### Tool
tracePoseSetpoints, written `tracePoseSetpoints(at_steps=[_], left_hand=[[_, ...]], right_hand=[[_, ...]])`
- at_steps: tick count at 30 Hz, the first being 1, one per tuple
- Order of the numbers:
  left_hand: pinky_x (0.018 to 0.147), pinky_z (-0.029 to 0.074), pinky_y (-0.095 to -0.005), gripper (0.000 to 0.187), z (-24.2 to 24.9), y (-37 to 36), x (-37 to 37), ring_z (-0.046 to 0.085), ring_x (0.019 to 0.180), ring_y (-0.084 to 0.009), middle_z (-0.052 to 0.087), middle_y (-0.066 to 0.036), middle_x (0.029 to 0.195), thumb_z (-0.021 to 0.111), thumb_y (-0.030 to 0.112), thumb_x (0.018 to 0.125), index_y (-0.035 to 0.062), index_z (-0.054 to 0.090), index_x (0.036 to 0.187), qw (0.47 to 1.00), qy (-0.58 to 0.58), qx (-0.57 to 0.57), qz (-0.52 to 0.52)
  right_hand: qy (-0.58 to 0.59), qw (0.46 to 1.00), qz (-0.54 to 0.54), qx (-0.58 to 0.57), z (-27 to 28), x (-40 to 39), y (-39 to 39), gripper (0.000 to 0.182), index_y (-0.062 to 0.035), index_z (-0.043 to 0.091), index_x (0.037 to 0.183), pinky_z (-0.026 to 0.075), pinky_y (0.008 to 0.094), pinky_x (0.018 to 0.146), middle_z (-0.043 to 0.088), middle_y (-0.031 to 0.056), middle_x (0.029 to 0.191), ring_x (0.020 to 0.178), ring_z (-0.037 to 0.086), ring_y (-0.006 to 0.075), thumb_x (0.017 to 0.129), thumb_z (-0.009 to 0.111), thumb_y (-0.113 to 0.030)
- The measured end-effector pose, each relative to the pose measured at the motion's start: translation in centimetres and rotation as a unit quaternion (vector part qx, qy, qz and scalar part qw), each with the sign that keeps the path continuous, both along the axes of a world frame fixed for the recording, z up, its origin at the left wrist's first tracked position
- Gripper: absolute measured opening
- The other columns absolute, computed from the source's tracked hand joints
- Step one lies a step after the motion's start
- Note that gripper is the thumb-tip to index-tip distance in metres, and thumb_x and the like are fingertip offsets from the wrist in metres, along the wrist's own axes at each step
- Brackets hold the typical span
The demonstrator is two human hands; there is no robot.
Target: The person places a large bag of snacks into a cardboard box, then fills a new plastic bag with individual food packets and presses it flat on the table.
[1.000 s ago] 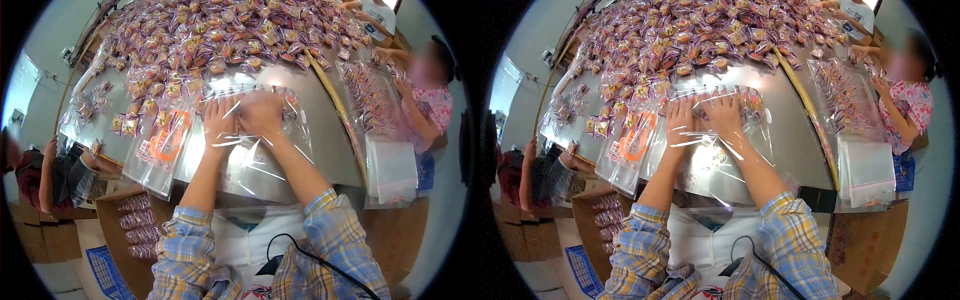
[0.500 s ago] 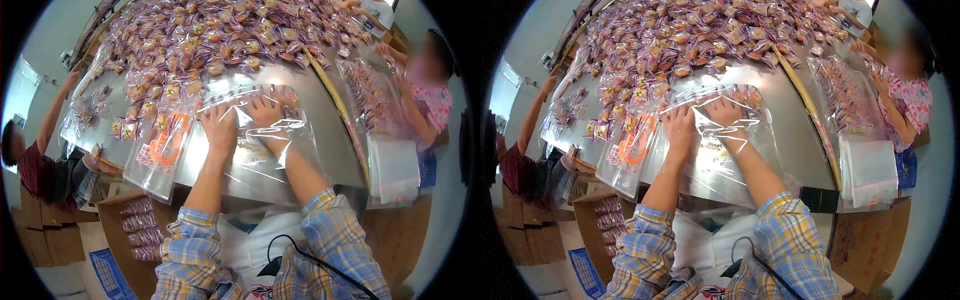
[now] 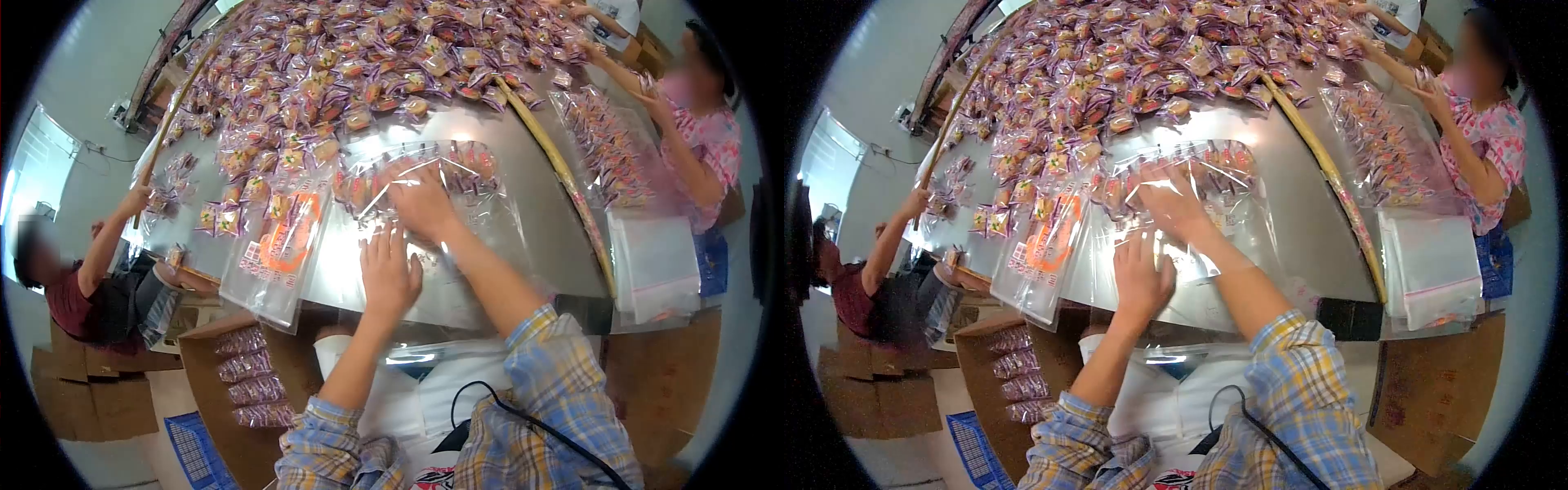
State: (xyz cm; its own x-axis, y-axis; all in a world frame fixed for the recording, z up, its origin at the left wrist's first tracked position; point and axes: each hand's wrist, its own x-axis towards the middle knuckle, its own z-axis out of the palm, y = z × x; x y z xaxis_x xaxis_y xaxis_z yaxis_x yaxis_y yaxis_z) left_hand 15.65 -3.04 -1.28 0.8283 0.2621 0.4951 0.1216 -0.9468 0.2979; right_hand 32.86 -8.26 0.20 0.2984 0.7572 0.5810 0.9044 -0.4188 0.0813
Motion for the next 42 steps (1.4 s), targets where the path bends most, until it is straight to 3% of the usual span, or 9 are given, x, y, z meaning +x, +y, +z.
tracePoseSetpoints(at_steps=[3, 4, 11, 16, 20, 24, 27, 34, 42], left_hand=[[0.118, 0.032, -0.0582, 0.055, -0.6, -0.2, -1.1, 0.048, 0.136, -0.0405, 0.057, -0.022, 0.14, 0.067, 0.024, 0.093, 0.001, 0.055, 0.141, 0.997, 0.071, -0.025, 0.02], [0.119, 0.031, -0.0587, 0.055, -0.7, -0.3, -1.1, 0.048, 0.136, -0.0404, 0.056, -0.022, 0.141, 0.066, 0.025, 0.094, 0.0004, 0.055, 0.142, 0.997, 0.073, -0.024, 0.025], [0.121, 0.027, -0.0595, 0.057, -1.2, -1.3, -1.6, 0.047, 0.138, -0.04, 0.053, -0.023, 0.147, 0.063, 0.03, 0.099, -0.0021, 0.053, 0.144, 0.995, 0.088, -0.034, 0.033], [0.123, 0.025, -0.0583, 0.058, -0.9, -1.7, -2.0, 0.045, 0.142, -0.0406, 0.049, -0.026, 0.153, 0.06, 0.034, 0.099, -0.0036, 0.054, 0.143, 0.993, 0.103, -0.051, 0.034], [0.124, 0.025, -0.0572, 0.057, -0.8, -1.9, -2.0, 0.045, 0.143, -0.04, 0.05, -0.026, 0.154, 0.06, 0.034, 0.098, -0.0036, 0.057, 0.14, 0.994, 0.085, -0.049, 0.048], [0.121, 0.027, -0.0593, 0.059, -1.2, -1.9, -1.9, 0.045, 0.141, -0.0401, 0.051, -0.025, 0.15, 0.064, 0.033, 0.095, -0.0047, 0.054, 0.14, 0.993, 0.089, -0.062, 0.053], [0.122, 0.026, -0.0591, 0.062, -4.8, -1.5, -2.4, 0.044, 0.143, -0.0399, 0.05, -0.024, 0.151, 0.064, 0.032, 0.094, -0.0056, 0.052, 0.142, 0.996, 0.033, -0.064, 0.045], [0.124, 0.024, -0.058, 0.061, -0.7, -2.1, -1.9, 0.045, 0.143, -0.0423, 0.054, -0.025, 0.148, 0.061, 0.033, 0.095, -0.0035, 0.054, 0.143, 0.994, 0.076, -0.054, 0.051], [0.126, 0.021, -0.0562, 0.062, -1.1, -2.0, -1.8, 0.046, 0.142, -0.0421, 0.056, -0.025, 0.147, 0.061, 0.035, 0.095, -0.0039, 0.055, 0.143, 0.994, 0.082, -0.032, 0.059]], right_hand=[[0.168, 0.985, 0.023, 0.019, 0.5, -1.7, 0.5, 0.065, -0.005, 0.046, 0.153, 0.025, 0.0553, 0.125, 0.048, 0.0183, 0.157, 0.151, 0.038, 0.0364, 0.093, 0.063, -0.025], [0.172, 0.984, 0.028, 0.042, 1.0, -2.2, 0.7, 0.059, -0.0081, 0.051, 0.151, 0.027, 0.0576, 0.124, 0.052, 0.0156, 0.155, 0.149, 0.042, 0.0355, 0.094, 0.062, -0.023], [0.061, 0.998, -0.014, 0.022, -1.3, -0.8, 2.6, 0.05, -0.0107, 0.063, 0.14, 0.037, 0.0598, 0.112, 0.066, 0.0114, 0.139, 0.136, 0.057, 0.0324, 0.091, 0.062, -0.019], [-0.019, 0.994, -0.057, 0.092, -1.3, -0.8, 3.6, 0.046, -0.0106, 0.07, 0.13, 0.054, 0.0473, 0.092, 0.072, 0.0041, 0.109, 0.109, 0.067, 0.0262, 0.085, 0.063, -0.015], [0.046, 0.997, -0.02, 0.067, -1.2, -0.5, 4.2, 0.051, -0.0115, 0.066, 0.135, 0.055, 0.0486, 0.093, 0.071, 0.0075, 0.122, 0.118, 0.064, 0.0304, 0.084, 0.067, -0.018], [0.016, 0.997, 0.047, 0.053, -0.2, -1.6, 2.9, 0.051, -0.0228, 0.067, 0.134, 0.04, 0.0606, 0.109, 0.064, 0.0093, 0.138, 0.13, 0.057, 0.0292, 0.086, 0.072, -0.038], [0.021, 0.996, 0.009, 0.087, -2.4, -1.6, 4.7, 0.048, -0.0228, 0.068, 0.132, 0.04, 0.0622, 0.109, 0.065, 0.0071, 0.136, 0.126, 0.059, 0.0286, 0.088, 0.072, -0.041], [0.037, 0.989, -0.016, 0.142, -2.2, -1.9, 5.7, 0.031, -0.0223, 0.074, 0.114, 0.039, 0.0598, 0.106, 0.07, -0.0009, 0.119, 0.11, 0.064, 0.0229, 0.086, 0.075, -0.036], [0.091, 0.991, -0.05, 0.089, -0.8, -1.2, 6.3, 0.034, -0.0194, 0.072, 0.122, 0.044, 0.0541, 0.098, 0.072, 0.0002, 0.108, 0.105, 0.067, 0.0228, 0.089, 0.068, -0.024]])
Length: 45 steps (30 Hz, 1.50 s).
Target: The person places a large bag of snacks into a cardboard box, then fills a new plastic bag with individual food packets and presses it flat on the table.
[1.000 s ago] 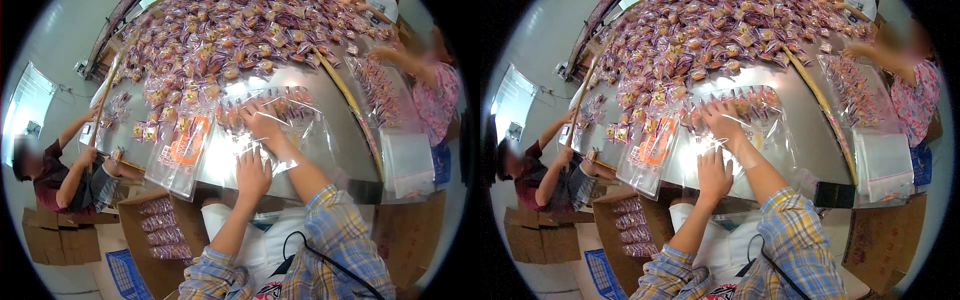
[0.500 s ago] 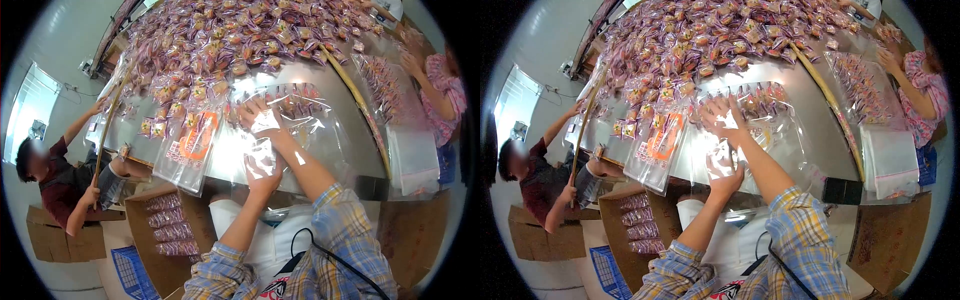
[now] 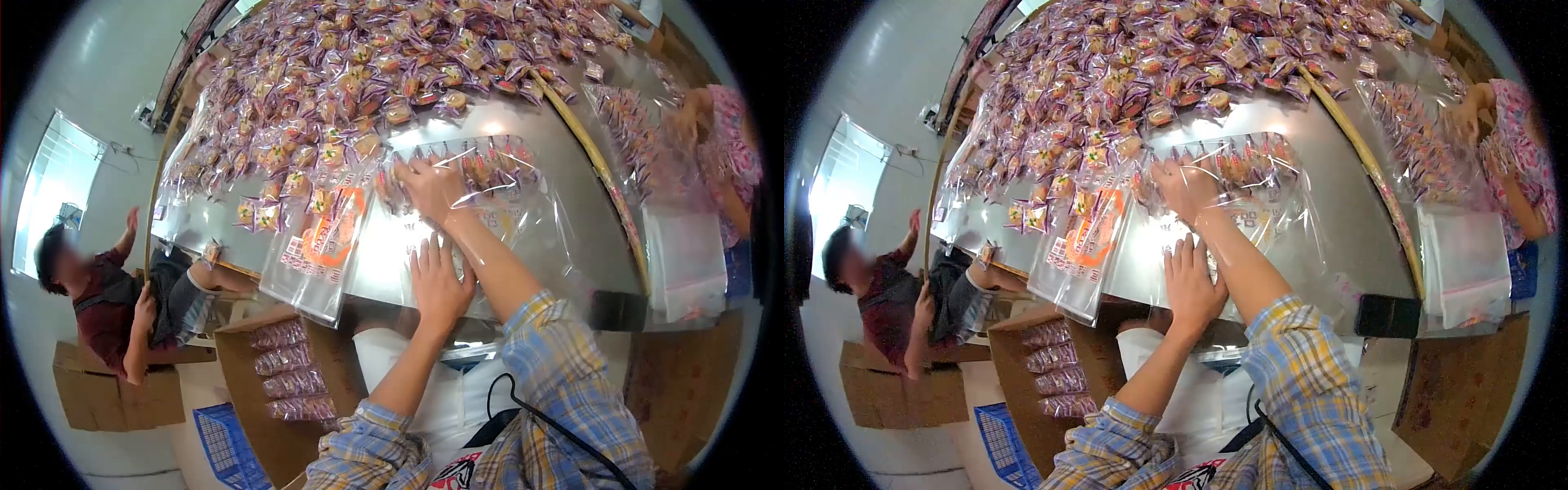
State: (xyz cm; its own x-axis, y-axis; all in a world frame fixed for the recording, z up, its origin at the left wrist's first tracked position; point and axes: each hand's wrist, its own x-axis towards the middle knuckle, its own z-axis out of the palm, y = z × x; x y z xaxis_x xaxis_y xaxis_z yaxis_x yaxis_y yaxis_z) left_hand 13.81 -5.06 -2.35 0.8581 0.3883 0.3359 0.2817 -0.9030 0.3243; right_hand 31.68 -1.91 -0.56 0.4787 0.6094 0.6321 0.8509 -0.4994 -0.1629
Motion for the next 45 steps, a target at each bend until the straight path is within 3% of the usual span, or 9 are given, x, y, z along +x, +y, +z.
tracePoseSetpoints(at_steps=[8, 12, 26, 30, 33, 36, 38, 40, 45], left_hand=[[0.127, 0.019, -0.0563, 0.064, 0.4, -0.2, 0.2, 0.043, 0.145, -0.041, 0.053, -0.025, 0.149, 0.063, 0.034, 0.092, -0.0043, 0.054, 0.142, 0.999, -0.005, -0.037, -0.001], [0.126, 0.017, -0.0583, 0.069, 0.7, -0.2, -0.1, 0.04, 0.147, -0.0411, 0.051, -0.026, 0.149, 0.065, 0.036, 0.09, -0.0065, 0.052, 0.142, 1.0, 0.008, -0.015, -0.011], [0.125, 0.016, -0.0603, 0.071, 0.1, -0.1, -0.1, 0.037, 0.147, -0.0445, 0.05, -0.027, 0.149, 0.068, 0.035, 0.088, -0.0087, 0.05, 0.141, 0.999, 0.026, -0.016, -0.009], [0.126, 0.015, -0.0605, 0.074, -0.2, 0.0, -0.2, 0.04, 0.147, -0.0425, 0.049, -0.024, 0.153, 0.066, 0.036, 0.088, -0.0068, 0.049, 0.145, 1.0, 0.018, -0.013, -0.003], [0.125, 0.016, -0.0615, 0.074, -0.4, -0.2, 0.1, 0.039, 0.146, -0.0439, 0.051, -0.027, 0.148, 0.068, 0.036, 0.087, -0.0092, 0.048, 0.143, 1.0, -0.015, 0.007, -0.016], [0.126, 0.015, -0.0613, 0.075, -1.4, 0.5, -0.2, 0.038, 0.146, -0.0441, 0.049, -0.028, 0.149, 0.069, 0.035, 0.087, -0.0092, 0.049, 0.144, 0.999, -0.018, 0.037, -0.025], [0.126, 0.014, -0.0606, 0.077, -1.8, 0.4, -0.4, 0.037, 0.147, -0.0446, 0.049, -0.028, 0.149, 0.07, 0.036, 0.086, -0.0093, 0.048, 0.145, 0.998, 0.036, 0.041, -0.018], [0.128, 0.013, -0.0584, 0.08, -0.4, 0.2, -0.4, 0.035, 0.148, -0.0438, 0.048, -0.028, 0.15, 0.071, 0.038, 0.086, -0.0098, 0.048, 0.145, 0.992, 0.107, 0.058, -0.015], [0.126, 0.017, -0.0572, 0.065, 0.3, -0.3, 0.0, 0.039, 0.146, -0.0426, 0.049, -0.027, 0.149, 0.067, 0.033, 0.09, -0.0066, 0.054, 0.14, 0.999, 0.022, -0.024, 0.006]], right_hand=[[0.015, 0.996, 0.08, 0.044, 1.4, -1.6, -1.5, 0.06, -0.0062, 0.067, 0.13, 0.041, 0.0592, 0.11, 0.063, 0.0126, 0.136, 0.127, 0.057, 0.0359, 0.082, 0.074, -0.043], [0.011, 1.0, 0.017, 0.019, 1.2, -2.8, 0.2, 0.07, -0.0106, 0.066, 0.133, 0.042, 0.0606, 0.108, 0.068, 0.0092, 0.127, 0.122, 0.061, 0.032, 0.075, 0.082, -0.047], [-0.128, 0.991, 0.048, -0.01, -1.6, -0.9, 1.1, 0.027, -0.0121, 0.074, 0.108, 0.044, 0.0559, 0.104, 0.07, 0.0056, 0.121, 0.125, 0.061, 0.0344, 0.087, 0.067, -0.028], [-0.053, 0.997, 0.058, -0.021, 1.5, -2.0, 0.7, 0.03, -0.0121, 0.073, 0.102, 0.042, 0.0564, 0.105, 0.071, 0.0068, 0.113, 0.123, 0.061, 0.0349, 0.087, 0.069, -0.037], [0.046, 0.989, 0.073, -0.121, 2.0, -2.5, 1.5, 0.048, -0.0086, 0.071, 0.12, 0.04, 0.0592, 0.11, 0.069, 0.0132, 0.122, 0.127, 0.06, 0.0398, 0.085, 0.072, -0.042], [-0.031, 0.998, 0.029, -0.035, -1.3, -2.6, 2.9, 0.055, -0.0103, 0.067, 0.132, 0.038, 0.0608, 0.112, 0.066, 0.018, 0.136, 0.131, 0.058, 0.0413, 0.091, 0.068, -0.046], [-0.141, 0.99, -0.01, 0.028, -2.2, -1.9, 3.2, 0.044, -0.0112, 0.075, 0.116, 0.042, 0.054, 0.108, 0.071, 0.0157, 0.129, 0.122, 0.061, 0.0367, 0.089, 0.069, -0.045], [-0.104, 0.994, 0.018, 0.031, -2.4, -1.5, 3.2, 0.044, -0.0108, 0.075, 0.116, 0.043, 0.0534, 0.107, 0.071, 0.0152, 0.127, 0.122, 0.061, 0.0361, 0.089, 0.069, -0.045], [-0.07, 0.996, 0.062, 0.009, -1.6, -0.9, 2.7, 0.047, -0.0097, 0.072, 0.122, 0.041, 0.0509, 0.112, 0.069, 0.0153, 0.13, 0.128, 0.058, 0.0354, 0.089, 0.069, -0.043]])
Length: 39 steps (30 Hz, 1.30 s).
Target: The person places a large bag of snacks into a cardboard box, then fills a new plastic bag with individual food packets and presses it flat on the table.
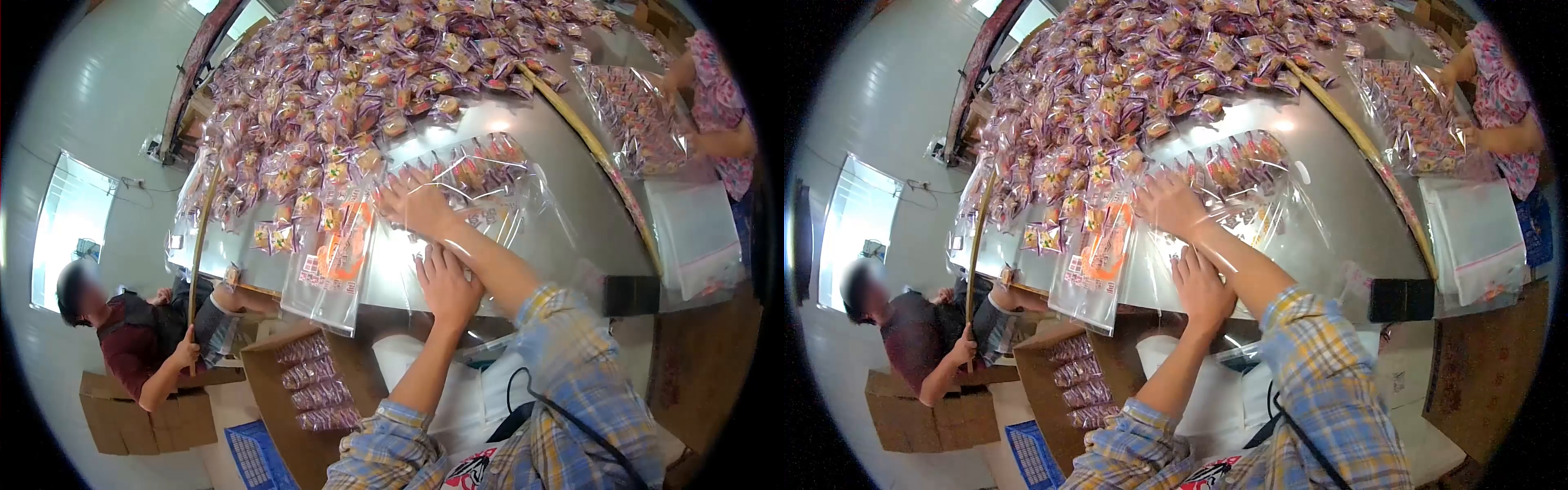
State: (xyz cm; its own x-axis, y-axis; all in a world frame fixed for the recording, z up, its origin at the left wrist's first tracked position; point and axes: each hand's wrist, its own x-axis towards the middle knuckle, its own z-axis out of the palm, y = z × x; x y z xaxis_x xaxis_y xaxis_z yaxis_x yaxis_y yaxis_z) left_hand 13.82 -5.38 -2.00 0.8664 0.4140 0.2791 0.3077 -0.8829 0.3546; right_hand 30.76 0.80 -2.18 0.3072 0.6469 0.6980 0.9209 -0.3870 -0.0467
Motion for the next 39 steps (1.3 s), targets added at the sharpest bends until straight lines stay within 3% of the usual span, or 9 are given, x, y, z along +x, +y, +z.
tracePoseSetpoints(at_steps=[3, 6, 10, 15, 17, 20, 28, 32, 39], left_hand=[[0.124, 0.021, -0.0583, 0.054, 0.2, -0.2, 0.3, 0.044, 0.141, -0.0422, 0.051, -0.026, 0.147, 0.063, 0.03, 0.094, -0.0052, 0.056, 0.135, 0.999, -0.047, 0.003, 0.004], [0.124, 0.021, -0.0585, 0.055, -0.5, 0.2, 0.5, 0.045, 0.14, -0.0422, 0.052, -0.025, 0.147, 0.062, 0.031, 0.095, -0.0041, 0.056, 0.136, 0.999, -0.022, 0.032, 0.01], [0.122, 0.023, -0.0573, 0.062, -0.2, 0.9, 0.9, 0.045, 0.139, -0.0375, 0.055, -0.022, 0.14, 0.055, 0.04, 0.099, -0.0013, 0.051, 0.146, 0.998, 0.059, -0.012, 0.004], [0.11, 0.041, -0.0533, 0.042, -3.8, 8.8, 3.8, 0.059, 0.123, -0.0417, 0.068, -0.026, 0.122, 0.063, 0.027, 0.094, -0.0002, 0.067, 0.126, 0.958, 0.007, -0.282, -0.057], [0.108, 0.045, -0.0484, 0.037, 4.8, 5.3, 3.6, 0.059, 0.125, -0.0385, 0.068, -0.024, 0.124, 0.066, 0.013, 0.091, 0.001, 0.068, 0.125, 0.99, 0.015, -0.136, -0.011], [0.107, 0.046, -0.0466, 0.042, 3.8, 5.2, 5.9, 0.059, 0.126, -0.038, 0.067, -0.023, 0.128, 0.069, 0.014, 0.089, 0.0028, 0.067, 0.129, 0.971, -0.17, 0.142, -0.091], [0.122, 0.027, -0.0572, 0.077, 4.2, 8.1, 11.7, 0.048, 0.138, -0.0453, 0.057, -0.025, 0.138, 0.084, 0.034, 0.078, 0.0129, 0.057, 0.147, 0.982, -0.028, 0.136, -0.125], [0.115, 0.034, -0.0626, 0.055, 6.3, 8.7, 11.5, 0.049, 0.142, -0.0408, 0.051, -0.02, 0.155, 0.072, 0.03, 0.089, 0.0197, 0.062, 0.142, 0.967, -0.014, 0.202, -0.154], [0.112, 0.042, -0.0526, 0.06, 5.3, 9.4, 12.2, 0.058, 0.132, -0.0361, 0.063, -0.017, 0.14, 0.078, 0.032, 0.085, 0.0169, 0.062, 0.141, 0.981, -0.01, 0.147, -0.123]], right_hand=[[-0.018, 0.997, 0.07, -0.021, 1.6, 0.8, -4.1, 0.053, -0.0101, 0.068, 0.13, 0.037, 0.0519, 0.117, 0.065, 0.0158, 0.137, 0.133, 0.055, 0.0362, 0.089, 0.07, -0.043], [0.091, 0.992, 0.003, -0.086, 5.0, 0.7, -10.6, 0.066, -0.0106, 0.061, 0.141, 0.032, 0.0524, 0.122, 0.061, 0.0151, 0.143, 0.138, 0.052, 0.037, 0.086, 0.073, -0.045], [0.032, 0.99, -0.105, -0.093, 2.6, 3.2, -14.1, 0.073, -0.0109, 0.058, 0.146, 0.028, 0.0522, 0.124, 0.062, 0.015, 0.143, 0.139, 0.051, 0.0371, 0.084, 0.076, -0.046], [0.093, 0.99, -0.048, -0.092, 1.6, 4.6, -14.5, 0.067, -0.0067, 0.058, 0.144, 0.032, 0.0547, 0.122, 0.062, 0.015, 0.143, 0.135, 0.054, 0.0385, 0.085, 0.075, -0.036], [0.068, 0.995, -0.036, -0.069, 1.6, 5.3, -14.7, 0.055, -0.0064, 0.064, 0.135, 0.035, 0.0558, 0.121, 0.062, 0.0134, 0.145, 0.135, 0.054, 0.0381, 0.084, 0.073, -0.027], [0.054, 0.992, -0.048, -0.105, 2.3, 5.2, -15.0, 0.042, -0.0124, 0.071, 0.125, 0.034, 0.0555, 0.121, 0.06, 0.0107, 0.149, 0.136, 0.055, 0.0368, 0.086, 0.071, -0.029], [0.115, 0.991, -0.049, -0.056, 2.4, 4.9, -14.3, 0.05, -0.0139, 0.07, 0.133, 0.032, 0.0559, 0.122, 0.063, 0.0116, 0.146, 0.136, 0.055, 0.0361, 0.088, 0.068, -0.037], [0.116, 0.993, -0.032, -0.013, 2.0, 4.8, -14.8, 0.052, -0.0147, 0.07, 0.132, 0.03, 0.0558, 0.123, 0.064, 0.0115, 0.144, 0.129, 0.058, 0.0351, 0.086, 0.071, -0.039], [0.039, 0.991, -0.124, -0.029, 2.0, 4.7, -12.9, 0.05, -0.017, 0.069, 0.135, 0.042, 0.0505, 0.111, 0.069, 0.0126, 0.134, 0.121, 0.062, 0.0325, 0.089, 0.067, -0.036]])
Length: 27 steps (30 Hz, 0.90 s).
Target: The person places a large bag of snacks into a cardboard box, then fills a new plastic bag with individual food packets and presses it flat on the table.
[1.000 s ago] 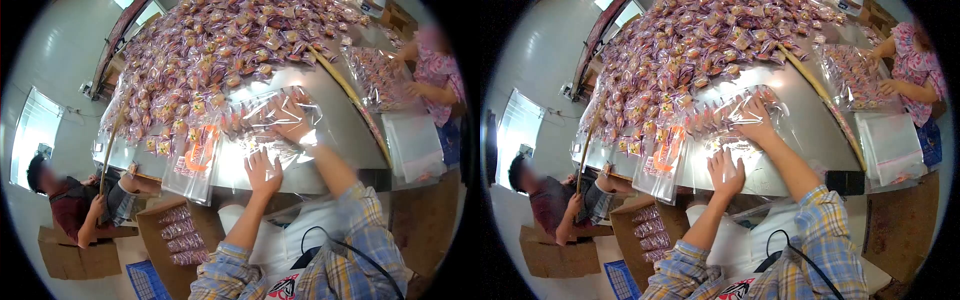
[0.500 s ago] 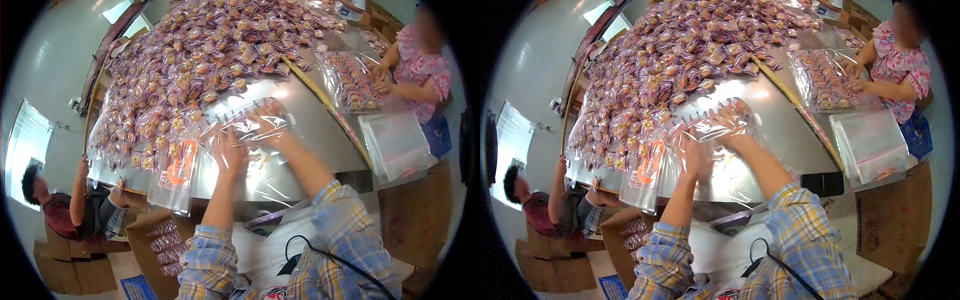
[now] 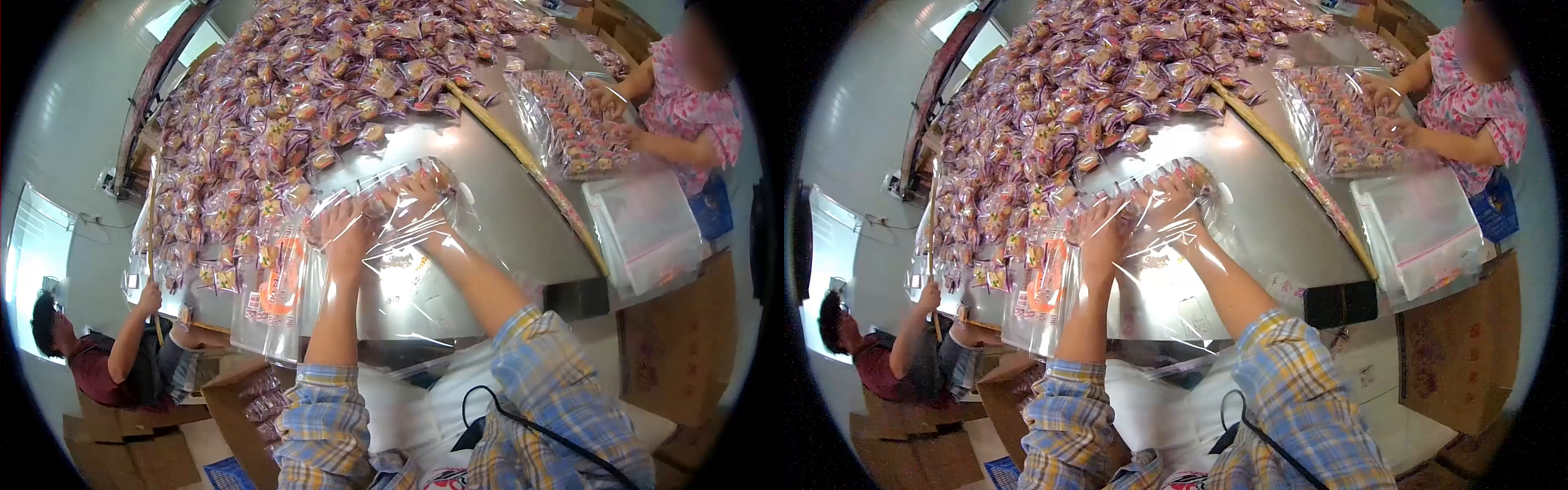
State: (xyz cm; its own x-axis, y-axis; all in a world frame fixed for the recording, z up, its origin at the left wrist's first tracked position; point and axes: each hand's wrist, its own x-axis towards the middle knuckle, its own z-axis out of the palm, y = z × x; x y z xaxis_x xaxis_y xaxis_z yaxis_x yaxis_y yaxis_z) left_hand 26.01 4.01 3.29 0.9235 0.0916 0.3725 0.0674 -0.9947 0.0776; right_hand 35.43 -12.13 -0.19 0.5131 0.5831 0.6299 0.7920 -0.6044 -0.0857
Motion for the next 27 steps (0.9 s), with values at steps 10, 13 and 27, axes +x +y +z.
tracePoseSetpoints(at_steps=[10, 13, 27], left_hand=[[0.112, 0.04, -0.0523, 0.075, 0.0, 1.0, 0.4, 0.054, 0.132, -0.0394, 0.056, -0.017, 0.149, 0.083, 0.045, 0.08, 0.0139, 0.06, 0.144, 1.0, -0.01, -0.004, -0.007], [0.113, 0.038, -0.0519, 0.071, 0.0, 2.0, 0.9, 0.053, 0.133, -0.0386, 0.056, -0.016, 0.148, 0.08, 0.052, 0.08, 0.0124, 0.066, 0.138, 1.0, -0.004, 0.012, -0.022], [0.121, 0.035, -0.0511, 0.067, -1.8, 2.8, 0.8, 0.048, 0.144, -0.0398, 0.055, -0.028, 0.149, 0.067, 0.017, 0.089, -0.0063, 0.048, 0.149, 1.0, -0.008, 0.007, -0.016]], right_hand=[[0.082, 0.99, -0.008, -0.111, 1.2, 0.0, -0.2, 0.069, -0.0183, 0.053, 0.152, 0.028, 0.0552, 0.123, 0.054, 0.0148, 0.153, 0.142, 0.047, 0.0358, 0.09, 0.072, -0.043], [0.062, 0.99, 0.005, -0.123, 2.3, 0.2, -0.9, 0.078, -0.0173, 0.051, 0.154, 0.022, 0.0587, 0.124, 0.056, 0.0144, 0.152, 0.145, 0.044, 0.0371, 0.087, 0.074, -0.051], [0.044, 0.992, -0.098, -0.071, 0.1, 0.2, 3.1, 0.063, -0.0239, 0.062, 0.139, 0.028, 0.0663, 0.114, 0.062, 0.0092, 0.132, 0.127, 0.052, 0.0345, 0.081, 0.08, -0.042]])
